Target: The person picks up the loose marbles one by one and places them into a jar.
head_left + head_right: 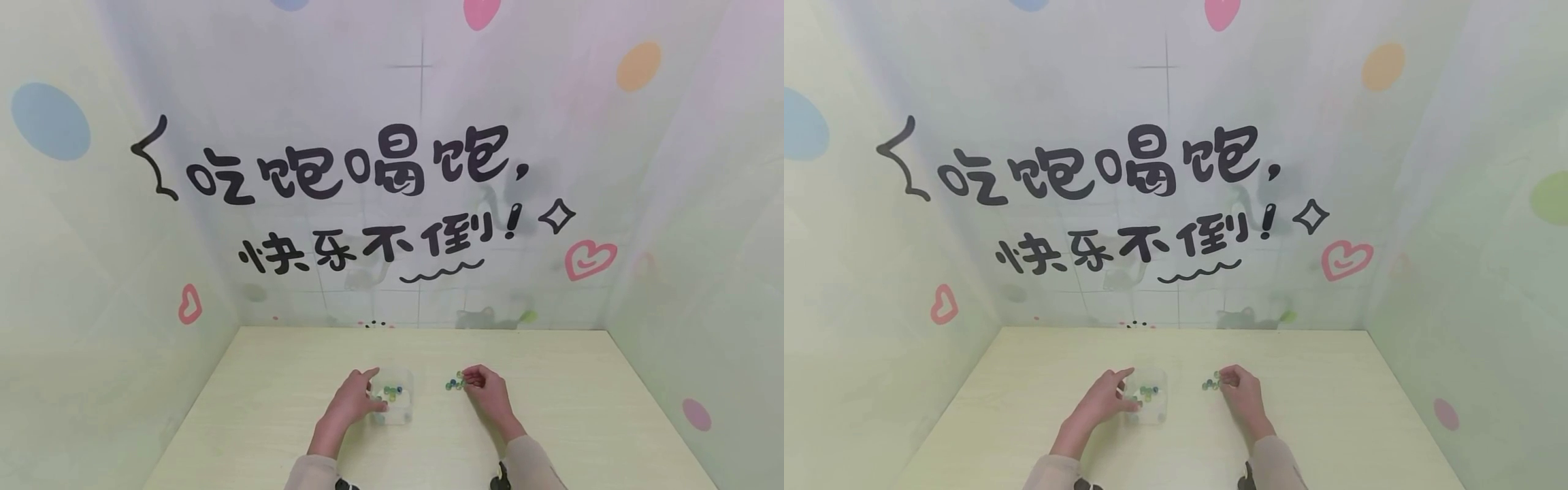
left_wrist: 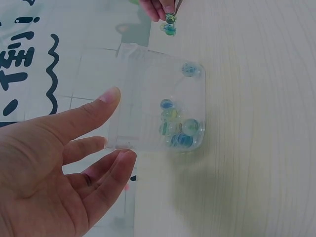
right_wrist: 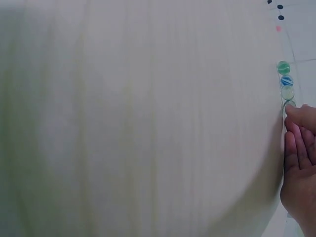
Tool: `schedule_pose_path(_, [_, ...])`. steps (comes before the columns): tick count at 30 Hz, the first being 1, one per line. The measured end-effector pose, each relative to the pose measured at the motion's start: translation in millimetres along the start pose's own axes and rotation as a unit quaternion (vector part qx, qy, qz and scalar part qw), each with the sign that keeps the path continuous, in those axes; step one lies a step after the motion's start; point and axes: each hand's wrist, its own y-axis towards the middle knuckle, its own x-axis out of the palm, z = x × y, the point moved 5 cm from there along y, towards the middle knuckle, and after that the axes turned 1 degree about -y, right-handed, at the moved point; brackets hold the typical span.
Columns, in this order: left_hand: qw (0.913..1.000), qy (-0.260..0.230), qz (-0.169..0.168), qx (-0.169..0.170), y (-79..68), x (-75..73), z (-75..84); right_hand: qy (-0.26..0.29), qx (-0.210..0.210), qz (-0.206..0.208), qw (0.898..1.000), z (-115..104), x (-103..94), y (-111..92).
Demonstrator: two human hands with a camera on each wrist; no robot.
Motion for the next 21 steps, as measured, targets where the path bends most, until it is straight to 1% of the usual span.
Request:
schedule_pose_path(12, [1.0, -0.001, -0.001, 0.003, 0.1, 0.2, -0.1, 0.003, 0.02, 0.004, 1.0, 1.5, -0.2, -0.3])
schedule_pose_path(21, [1.0, -0.004, -0.001, 0.003, -0.8, 0.0, -0.4, 0.009, 0.024, 0.028, 0.999, 0.3, -1.2, -0.8])
